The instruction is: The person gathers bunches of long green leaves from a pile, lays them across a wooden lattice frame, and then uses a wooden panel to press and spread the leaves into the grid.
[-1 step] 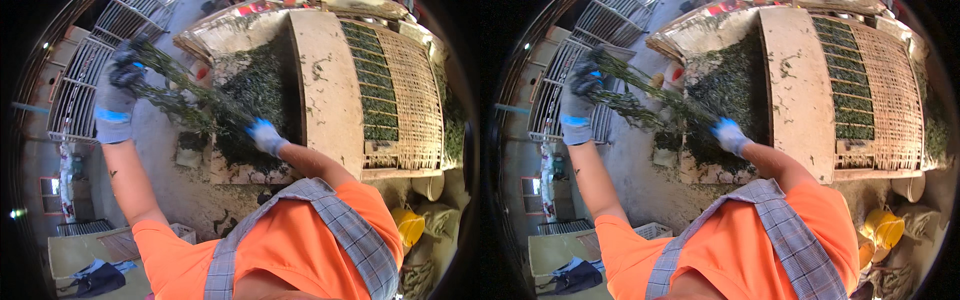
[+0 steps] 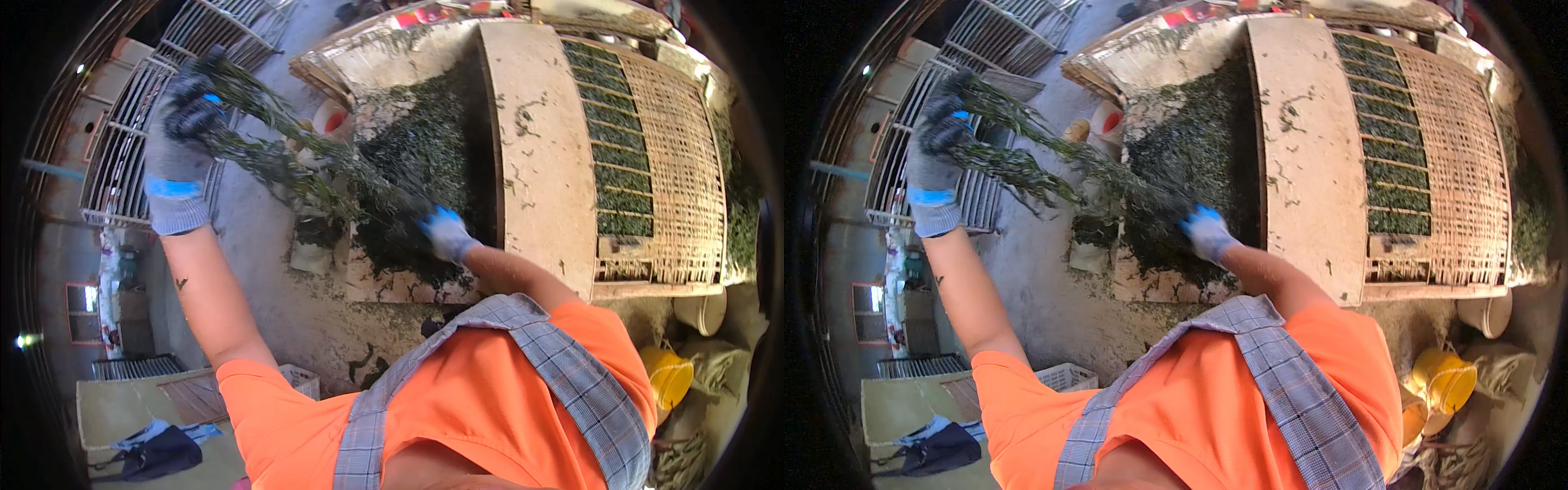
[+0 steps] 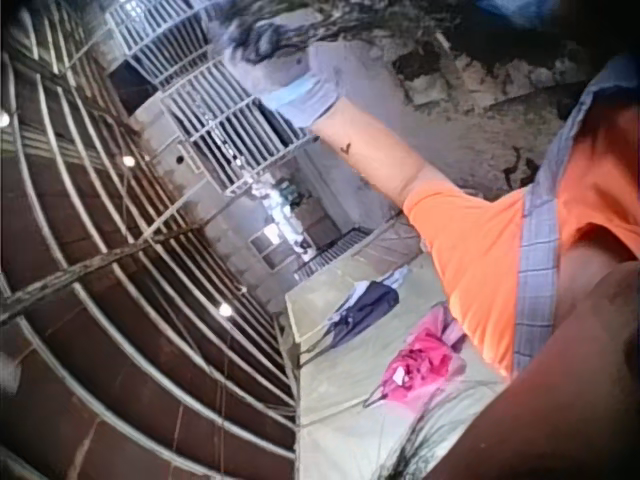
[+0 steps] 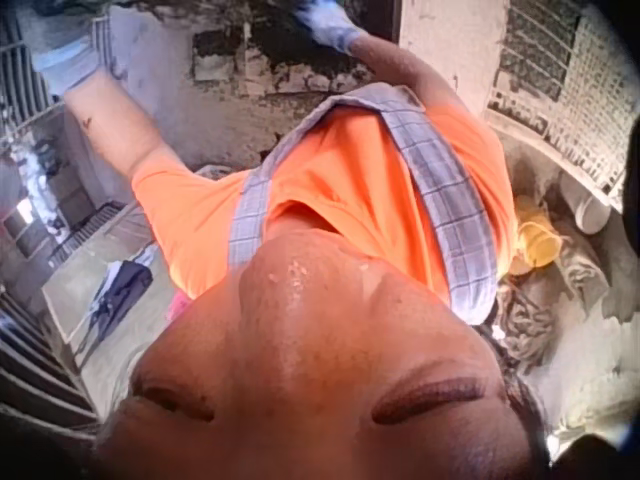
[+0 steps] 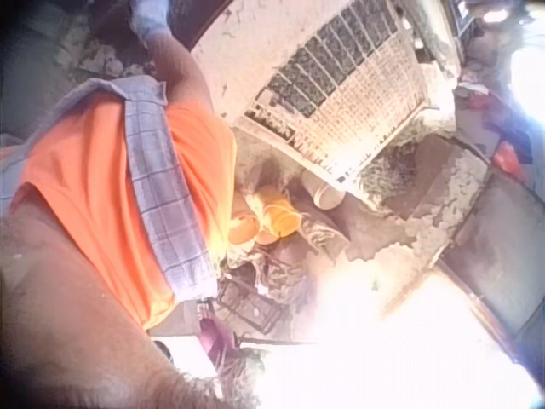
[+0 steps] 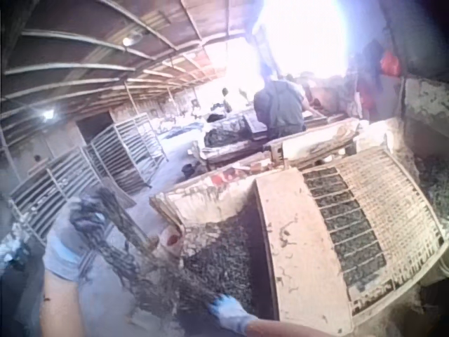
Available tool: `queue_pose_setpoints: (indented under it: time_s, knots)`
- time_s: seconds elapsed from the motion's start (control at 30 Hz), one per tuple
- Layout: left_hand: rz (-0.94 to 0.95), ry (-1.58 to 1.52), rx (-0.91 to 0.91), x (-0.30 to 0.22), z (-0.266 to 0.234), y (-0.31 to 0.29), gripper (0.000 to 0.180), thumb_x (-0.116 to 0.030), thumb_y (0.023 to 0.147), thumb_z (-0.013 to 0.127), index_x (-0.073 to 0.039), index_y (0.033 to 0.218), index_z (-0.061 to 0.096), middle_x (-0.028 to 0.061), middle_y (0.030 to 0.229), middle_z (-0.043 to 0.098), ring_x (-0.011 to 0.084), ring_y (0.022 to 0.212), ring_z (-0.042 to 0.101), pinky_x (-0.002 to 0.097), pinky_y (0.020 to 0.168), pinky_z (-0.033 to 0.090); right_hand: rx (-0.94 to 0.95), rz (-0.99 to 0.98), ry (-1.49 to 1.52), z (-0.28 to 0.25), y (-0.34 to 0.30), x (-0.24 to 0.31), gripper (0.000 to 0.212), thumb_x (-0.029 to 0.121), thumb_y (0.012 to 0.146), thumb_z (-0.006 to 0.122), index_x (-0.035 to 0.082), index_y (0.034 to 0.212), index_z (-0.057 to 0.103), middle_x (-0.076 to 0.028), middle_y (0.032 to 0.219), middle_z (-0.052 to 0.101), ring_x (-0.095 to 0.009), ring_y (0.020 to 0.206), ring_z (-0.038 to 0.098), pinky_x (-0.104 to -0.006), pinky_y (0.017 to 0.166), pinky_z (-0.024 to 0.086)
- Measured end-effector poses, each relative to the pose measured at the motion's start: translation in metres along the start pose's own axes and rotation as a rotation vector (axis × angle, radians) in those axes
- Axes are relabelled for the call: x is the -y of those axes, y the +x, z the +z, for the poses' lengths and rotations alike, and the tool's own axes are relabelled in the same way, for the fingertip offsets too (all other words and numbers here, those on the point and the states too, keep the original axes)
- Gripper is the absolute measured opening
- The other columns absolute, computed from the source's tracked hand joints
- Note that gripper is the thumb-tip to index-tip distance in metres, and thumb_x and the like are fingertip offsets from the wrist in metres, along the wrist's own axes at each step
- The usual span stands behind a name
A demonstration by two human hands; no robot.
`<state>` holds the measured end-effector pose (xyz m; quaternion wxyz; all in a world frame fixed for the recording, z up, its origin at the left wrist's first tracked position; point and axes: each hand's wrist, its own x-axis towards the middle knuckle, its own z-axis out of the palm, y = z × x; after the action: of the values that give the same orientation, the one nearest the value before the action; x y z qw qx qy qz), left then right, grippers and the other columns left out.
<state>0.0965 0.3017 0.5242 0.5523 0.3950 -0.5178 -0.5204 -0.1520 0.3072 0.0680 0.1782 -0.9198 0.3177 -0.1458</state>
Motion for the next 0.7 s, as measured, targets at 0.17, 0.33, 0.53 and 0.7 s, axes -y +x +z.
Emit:
queue_pose_setpoints:
  time_s: [0.17, 0.33, 0.53, 0.7]
  knots:
    - [0.161, 0.171, 0.071, 0.024, 0.019, -0.019, 0.041, -0.006, 0.096, 0.046, 0.005, 0.135, 0.048, 0.0134, 0.118, 0.068, 0.0248, 0.102, 0.068, 0.0349, 0.087, 0.054, 0.126, 0.448, 0.197, -0.032, 0.019, -0.024, 0.027, 0.018, 0.075, 0.067, 0.009, 0.101, 0.069, -0.016, 0.093, 0.070, -0.036, 0.088, 0.069, -0.0448, 0.077, 0.055]
    - [0.234, 1.026, 0.003, 0.175, -0.108, -0.051, 0.030, -0.006, 0.093, 0.051, 0.000, 0.122, 0.057, 0.0138, 0.115, 0.066, 0.0248, 0.106, 0.063, 0.0354, 0.093, 0.051, -0.207, -0.032, 0.128, -0.174, 0.068, 0.012, 0.019, 0.018, 0.071, 0.063, 0.007, 0.085, 0.068, -0.016, 0.079, 0.069, -0.038, 0.075, 0.066, -0.0450, 0.070, 0.055]
    - [0.228, 0.207, -0.171, 0.199, 0.015, -0.066, 0.038, -0.010, 0.096, 0.056, 0.001, 0.132, 0.052, 0.0106, 0.127, 0.060, 0.0181, 0.114, 0.058, 0.0285, 0.101, 0.045, -0.385, -0.308, -0.074, -0.311, 0.118, 0.060, 0.017, 0.023, 0.080, 0.062, 0.008, 0.076, 0.069, -0.012, 0.069, 0.067, -0.027, 0.069, 0.069, -0.0368, 0.067, 0.057]
    - [-0.195, 0.004, -0.078, 0.311, 0.044, -0.044, 0.035, -0.008, 0.096, 0.052, -0.002, 0.131, 0.053, 0.0067, 0.124, 0.060, 0.0159, 0.109, 0.058, 0.0281, 0.098, 0.046, -0.403, -0.135, -0.184, -0.322, 0.166, 0.048, 0.023, 0.026, 0.076, 0.061, 0.008, 0.079, 0.075, -0.018, 0.083, 0.071, -0.033, 0.075, 0.070, -0.0399, 0.070, 0.056]
